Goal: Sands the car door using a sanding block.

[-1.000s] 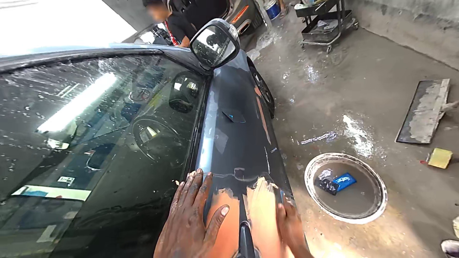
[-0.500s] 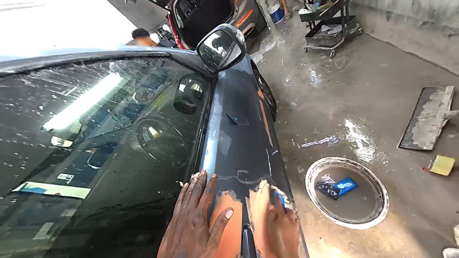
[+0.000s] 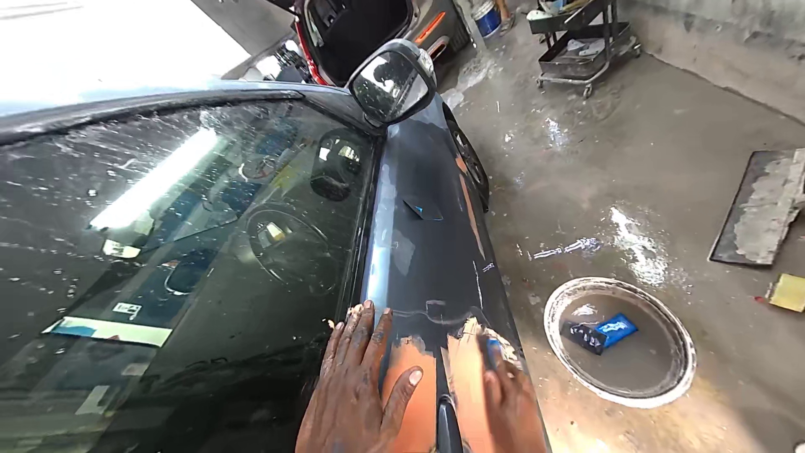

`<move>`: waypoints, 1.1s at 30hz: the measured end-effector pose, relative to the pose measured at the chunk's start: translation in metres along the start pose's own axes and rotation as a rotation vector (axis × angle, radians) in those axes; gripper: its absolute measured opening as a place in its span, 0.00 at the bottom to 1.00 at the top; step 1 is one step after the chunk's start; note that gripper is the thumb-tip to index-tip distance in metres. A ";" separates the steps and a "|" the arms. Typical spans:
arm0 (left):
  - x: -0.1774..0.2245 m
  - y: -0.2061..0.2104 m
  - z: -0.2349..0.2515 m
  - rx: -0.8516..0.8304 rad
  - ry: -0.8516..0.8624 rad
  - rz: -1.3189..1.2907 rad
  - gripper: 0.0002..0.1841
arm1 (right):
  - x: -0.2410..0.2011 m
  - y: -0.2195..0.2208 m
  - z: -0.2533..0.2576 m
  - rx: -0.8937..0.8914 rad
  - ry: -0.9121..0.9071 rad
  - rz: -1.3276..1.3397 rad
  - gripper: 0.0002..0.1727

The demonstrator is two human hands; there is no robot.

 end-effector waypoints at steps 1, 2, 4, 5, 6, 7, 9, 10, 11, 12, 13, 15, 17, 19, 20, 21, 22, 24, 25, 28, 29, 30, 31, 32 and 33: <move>0.000 0.000 -0.001 -0.001 -0.011 0.009 0.47 | 0.025 0.014 0.021 -0.099 0.182 -0.042 0.30; 0.000 0.000 -0.003 -0.006 -0.018 0.013 0.47 | 0.040 0.022 0.030 -0.194 0.347 -0.060 0.32; -0.001 -0.003 0.002 0.004 -0.006 0.010 0.47 | 0.008 0.011 0.019 -0.172 0.340 -0.055 0.32; -0.001 -0.002 0.003 0.005 -0.006 0.006 0.46 | -0.023 -0.004 -0.005 -0.098 0.195 -0.031 0.31; 0.000 0.000 0.000 -0.005 -0.012 0.006 0.46 | -0.049 -0.018 -0.036 -0.042 0.040 0.010 0.30; 0.000 0.002 -0.003 -0.003 -0.013 0.007 0.46 | -0.065 -0.026 -0.058 0.001 -0.091 0.062 0.29; 0.001 0.003 -0.001 0.000 -0.013 0.011 0.47 | -0.055 -0.025 -0.048 0.060 -0.202 0.092 0.29; 0.000 0.002 0.002 0.001 -0.018 0.016 0.47 | -0.036 -0.015 -0.020 0.066 -0.160 0.066 0.29; -0.001 0.002 0.001 0.004 -0.024 0.022 0.46 | -0.011 -0.001 0.011 0.027 -0.042 0.041 0.30; -0.001 0.003 -0.001 0.002 -0.026 0.022 0.46 | 0.013 0.012 0.029 -0.053 0.126 0.032 0.31; 0.000 0.003 -0.003 -0.006 -0.028 0.021 0.46 | 0.021 0.017 0.031 -0.109 0.247 0.037 0.31; -0.002 0.000 0.003 0.008 -0.021 0.031 0.46 | -0.020 -0.001 0.004 -0.027 0.128 0.052 0.31; -0.002 0.003 -0.001 0.012 -0.019 0.024 0.46 | -0.058 -0.024 -0.059 0.028 -0.133 0.119 0.29; -0.001 0.005 -0.004 -0.004 -0.024 0.020 0.45 | -0.051 -0.024 -0.070 0.030 -0.231 0.164 0.29; -0.002 0.004 -0.001 0.002 -0.024 0.021 0.45 | -0.038 -0.017 -0.047 0.062 -0.212 0.182 0.30; -0.003 0.004 -0.001 0.003 -0.030 0.027 0.46 | -0.021 -0.007 -0.019 0.084 -0.133 0.186 0.32; -0.003 0.004 -0.002 -0.001 -0.037 0.031 0.46 | 0.000 0.003 0.005 0.081 -0.005 0.194 0.32; -0.003 0.004 -0.003 -0.003 -0.028 0.033 0.46 | 0.013 0.008 0.011 0.077 0.143 0.187 0.32; -0.003 0.004 -0.001 0.003 -0.020 0.034 0.46 | -0.001 0.000 -0.009 0.097 0.081 0.167 0.32; -0.004 0.006 -0.003 0.017 -0.007 0.033 0.46 | -0.032 -0.024 -0.108 0.035 -0.166 0.172 0.30; -0.005 0.006 -0.003 0.019 -0.004 0.034 0.46 | -0.030 -0.023 -0.119 0.010 -0.188 0.197 0.30; -0.004 0.005 -0.001 0.018 -0.002 0.033 0.46 | -0.024 -0.021 -0.109 0.022 -0.190 0.214 0.30; -0.004 0.005 0.001 0.013 -0.005 0.035 0.46 | -0.015 -0.016 -0.081 0.056 -0.168 0.219 0.30; -0.004 0.004 0.001 0.004 -0.010 0.042 0.46 | -0.003 -0.008 -0.045 0.089 -0.118 0.213 0.31; -0.004 0.005 -0.001 -0.009 -0.015 0.050 0.46 | 0.013 0.002 -0.014 0.095 -0.051 0.210 0.32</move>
Point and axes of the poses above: each hand's wrist, its own z-axis towards the middle knuckle, its own y-axis out of the palm, x = y × z, the point moved 9 cm from there along z, towards the middle knuckle, and after that the axes turned 3 degrees about y, right-handed, at the moved point
